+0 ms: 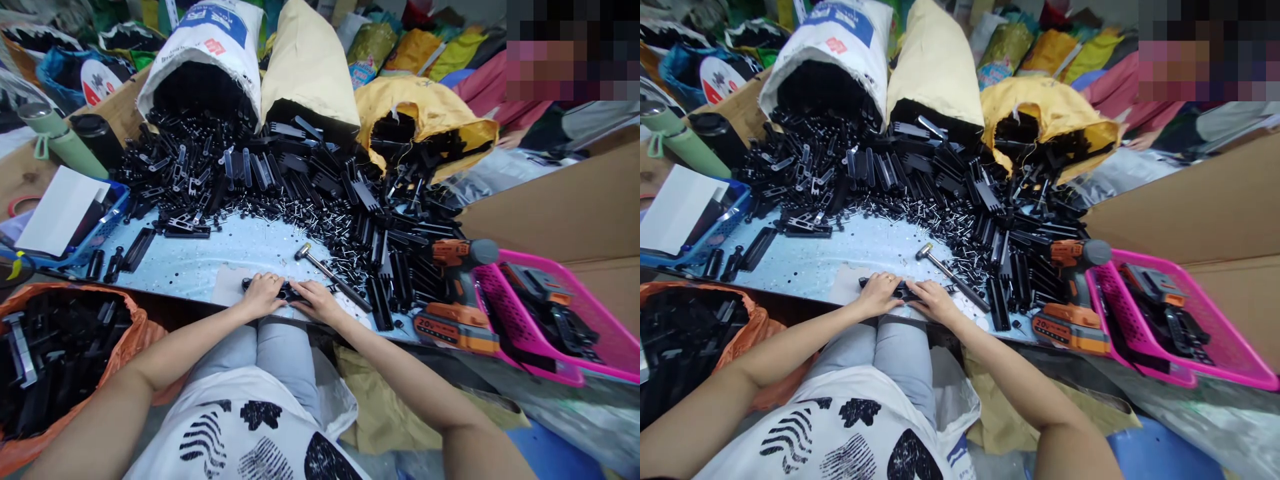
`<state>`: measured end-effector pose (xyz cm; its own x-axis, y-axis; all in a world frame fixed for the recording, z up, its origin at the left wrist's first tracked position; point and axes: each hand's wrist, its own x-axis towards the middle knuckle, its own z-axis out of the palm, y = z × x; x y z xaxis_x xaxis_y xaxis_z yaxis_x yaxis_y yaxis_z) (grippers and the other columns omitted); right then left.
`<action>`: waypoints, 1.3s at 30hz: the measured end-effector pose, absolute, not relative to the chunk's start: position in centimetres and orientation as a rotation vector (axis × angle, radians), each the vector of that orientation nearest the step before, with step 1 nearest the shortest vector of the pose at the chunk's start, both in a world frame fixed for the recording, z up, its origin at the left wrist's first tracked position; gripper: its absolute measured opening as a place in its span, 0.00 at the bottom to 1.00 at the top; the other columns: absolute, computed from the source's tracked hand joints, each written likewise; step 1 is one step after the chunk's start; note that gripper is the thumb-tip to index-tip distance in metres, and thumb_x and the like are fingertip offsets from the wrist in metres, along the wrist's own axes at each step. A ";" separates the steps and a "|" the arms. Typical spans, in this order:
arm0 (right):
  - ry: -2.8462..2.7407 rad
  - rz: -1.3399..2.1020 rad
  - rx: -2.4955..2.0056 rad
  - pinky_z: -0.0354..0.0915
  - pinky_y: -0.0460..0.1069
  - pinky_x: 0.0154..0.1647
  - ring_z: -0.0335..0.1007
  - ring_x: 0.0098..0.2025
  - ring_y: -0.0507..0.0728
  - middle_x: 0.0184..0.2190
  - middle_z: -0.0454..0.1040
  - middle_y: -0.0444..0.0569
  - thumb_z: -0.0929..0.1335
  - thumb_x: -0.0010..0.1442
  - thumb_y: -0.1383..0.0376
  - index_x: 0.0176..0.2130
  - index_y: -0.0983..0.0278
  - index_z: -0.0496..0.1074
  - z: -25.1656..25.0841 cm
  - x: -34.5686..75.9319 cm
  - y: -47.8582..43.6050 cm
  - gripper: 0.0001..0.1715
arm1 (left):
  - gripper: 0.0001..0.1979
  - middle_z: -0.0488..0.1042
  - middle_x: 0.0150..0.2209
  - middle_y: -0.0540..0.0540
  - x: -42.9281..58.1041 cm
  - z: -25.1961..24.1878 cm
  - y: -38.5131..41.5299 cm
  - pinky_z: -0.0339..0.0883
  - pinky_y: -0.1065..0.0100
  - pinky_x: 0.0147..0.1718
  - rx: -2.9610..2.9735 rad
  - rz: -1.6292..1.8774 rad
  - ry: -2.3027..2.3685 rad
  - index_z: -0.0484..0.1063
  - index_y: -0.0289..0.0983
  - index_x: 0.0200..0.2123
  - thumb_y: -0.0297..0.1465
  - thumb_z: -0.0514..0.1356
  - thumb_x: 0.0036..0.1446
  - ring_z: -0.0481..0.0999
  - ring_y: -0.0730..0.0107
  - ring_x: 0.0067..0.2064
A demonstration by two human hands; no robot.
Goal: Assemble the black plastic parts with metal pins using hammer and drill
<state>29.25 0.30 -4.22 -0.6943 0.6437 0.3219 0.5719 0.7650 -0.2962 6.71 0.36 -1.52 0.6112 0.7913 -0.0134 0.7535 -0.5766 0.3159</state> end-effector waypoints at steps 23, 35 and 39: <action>-2.560 0.400 -0.870 0.61 0.55 0.52 0.63 0.52 0.59 0.53 0.67 0.56 0.57 0.65 0.53 0.58 0.63 0.63 -0.7 19.0 0.8 0.27 | 0.21 0.78 0.34 0.37 4.4 0.4 -4.3 0.64 0.65 0.34 1.885 -0.045 2.040 0.77 0.35 0.34 0.41 0.48 0.61 0.77 0.57 0.37; -2.427 0.519 -0.949 0.63 0.55 0.51 0.65 0.50 0.58 0.54 0.67 0.53 0.55 0.67 0.59 0.60 0.60 0.60 -1.9 17.4 0.2 0.24 | 0.18 0.77 0.34 0.36 3.8 0.1 -4.1 0.66 0.65 0.35 1.858 0.006 1.962 0.76 0.32 0.34 0.33 0.48 0.61 0.77 0.59 0.36; -2.333 0.242 -1.214 0.63 0.58 0.44 0.65 0.45 0.62 0.44 0.71 0.55 0.59 0.64 0.55 0.49 0.60 0.70 -2.1 18.5 -2.3 0.20 | 0.19 0.76 0.35 0.40 2.1 1.2 -2.1 0.66 0.64 0.41 1.975 0.456 1.857 0.74 0.35 0.36 0.34 0.44 0.64 0.75 0.63 0.39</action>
<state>18.45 -2.33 -2.06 -0.4805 0.8062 0.3452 0.7182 0.5876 -0.3728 2.09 -2.13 1.19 0.0693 0.9972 -0.0291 0.8703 -0.0462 0.4903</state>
